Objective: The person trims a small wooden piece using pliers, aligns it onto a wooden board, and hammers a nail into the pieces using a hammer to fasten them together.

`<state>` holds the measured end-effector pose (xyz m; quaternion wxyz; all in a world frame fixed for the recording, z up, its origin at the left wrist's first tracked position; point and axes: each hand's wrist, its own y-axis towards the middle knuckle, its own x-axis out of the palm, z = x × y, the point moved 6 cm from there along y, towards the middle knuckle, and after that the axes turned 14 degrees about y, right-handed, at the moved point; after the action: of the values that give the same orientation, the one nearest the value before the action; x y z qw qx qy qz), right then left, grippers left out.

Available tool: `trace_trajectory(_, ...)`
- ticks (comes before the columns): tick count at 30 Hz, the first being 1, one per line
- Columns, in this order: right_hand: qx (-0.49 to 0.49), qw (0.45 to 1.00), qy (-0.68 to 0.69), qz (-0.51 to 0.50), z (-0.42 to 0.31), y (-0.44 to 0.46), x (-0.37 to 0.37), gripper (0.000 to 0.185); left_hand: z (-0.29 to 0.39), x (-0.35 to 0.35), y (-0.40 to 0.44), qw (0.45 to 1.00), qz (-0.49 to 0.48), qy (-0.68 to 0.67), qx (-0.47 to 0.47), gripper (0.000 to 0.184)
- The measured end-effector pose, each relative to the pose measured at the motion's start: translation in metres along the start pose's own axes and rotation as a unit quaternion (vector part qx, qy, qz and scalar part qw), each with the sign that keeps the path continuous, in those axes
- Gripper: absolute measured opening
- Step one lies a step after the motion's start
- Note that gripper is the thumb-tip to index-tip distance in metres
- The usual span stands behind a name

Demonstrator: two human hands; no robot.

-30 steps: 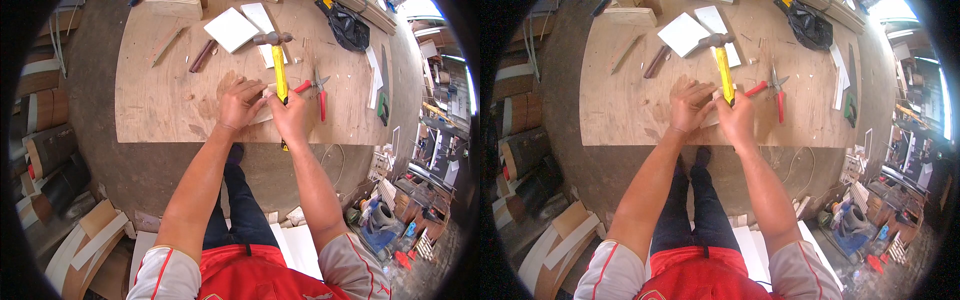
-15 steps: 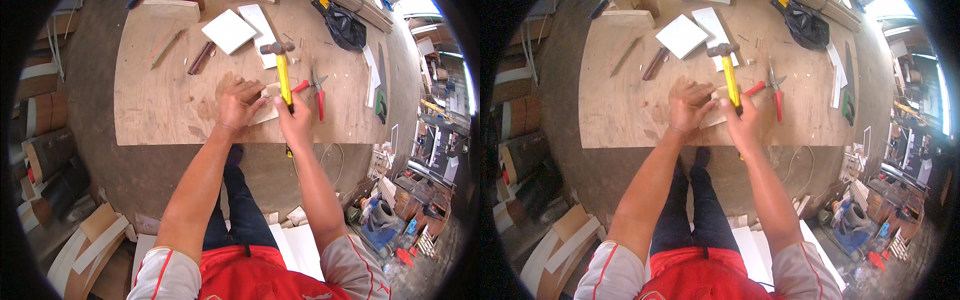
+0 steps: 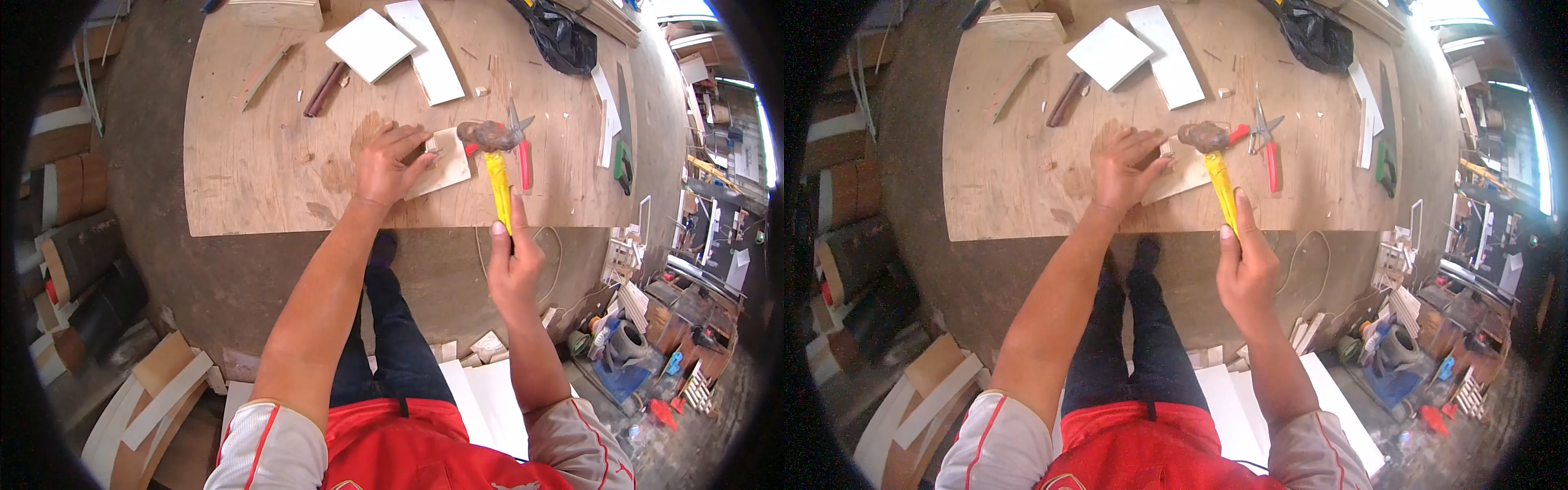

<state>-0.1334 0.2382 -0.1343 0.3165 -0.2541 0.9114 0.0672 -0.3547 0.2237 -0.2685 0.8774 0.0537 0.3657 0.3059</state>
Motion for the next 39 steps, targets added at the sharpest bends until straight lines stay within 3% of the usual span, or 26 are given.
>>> trace_trajectory(2, 0.024, 0.996, -0.071, -0.058, 0.013, 0.000, 0.009, 0.050, -0.001, 0.001, -0.001, 1.000, -0.003, 0.003, 0.006, 0.037)
trace_trajectory(5, -0.059, 0.998, -0.019, -0.016, 0.010, 0.002, 0.002, 0.050, -0.001, 0.000, 0.003, 1.000, 0.004, 0.002, 0.005, 0.037)
trace_trajectory(8, 0.001, 0.998, 0.044, 0.039, -0.006, -0.001, -0.011, 0.051, -0.002, 0.001, 0.000, 1.000, 0.001, -0.002, 0.002, 0.037)
trace_trajectory(9, -0.023, 0.997, 0.050, 0.056, -0.003, -0.002, -0.010, 0.051, -0.003, 0.003, -0.001, 1.000, -0.001, -0.005, 0.004, 0.037)
trace_trajectory(12, 0.036, 0.999, -0.005, -0.039, 0.016, -0.003, 0.016, 0.051, 0.000, 0.000, 0.001, 1.000, -0.007, 0.003, 0.013, 0.040)
trace_trajectory(19, -0.065, 0.995, 0.052, 0.050, 0.012, -0.002, 0.006, 0.051, 0.006, -0.007, 0.000, 0.999, -0.038, 0.022, 0.021, 0.047)
trace_trajectory(28, 0.031, 0.998, 0.045, -0.014, 0.018, -0.005, 0.010, 0.051, 0.003, -0.001, -0.001, 0.999, -0.030, 0.017, 0.014, 0.045)
trace_trajectory(31, -0.054, 0.996, 0.063, 0.025, 0.014, -0.005, 0.009, 0.050, 0.002, 0.000, 0.000, 1.000, -0.022, 0.013, 0.007, 0.042)
trace_trajectory(34, 0.006, 0.993, 0.103, 0.053, 0.013, -0.007, 0.004, 0.049, 0.001, -0.002, 0.000, 1.000, -0.016, 0.008, 0.004, 0.040)
trace_trajectory(35, -0.037, 0.997, 0.048, 0.048, 0.013, -0.006, 0.006, 0.051, 0.002, -0.002, 0.000, 1.000, -0.015, 0.007, 0.003, 0.040)
trace_trajectory(39, 0.034, 0.998, 0.039, -0.041, 0.023, -0.003, 0.015, 0.051, 0.002, -0.002, 0.001, 1.000, -0.023, 0.016, 0.010, 0.039)
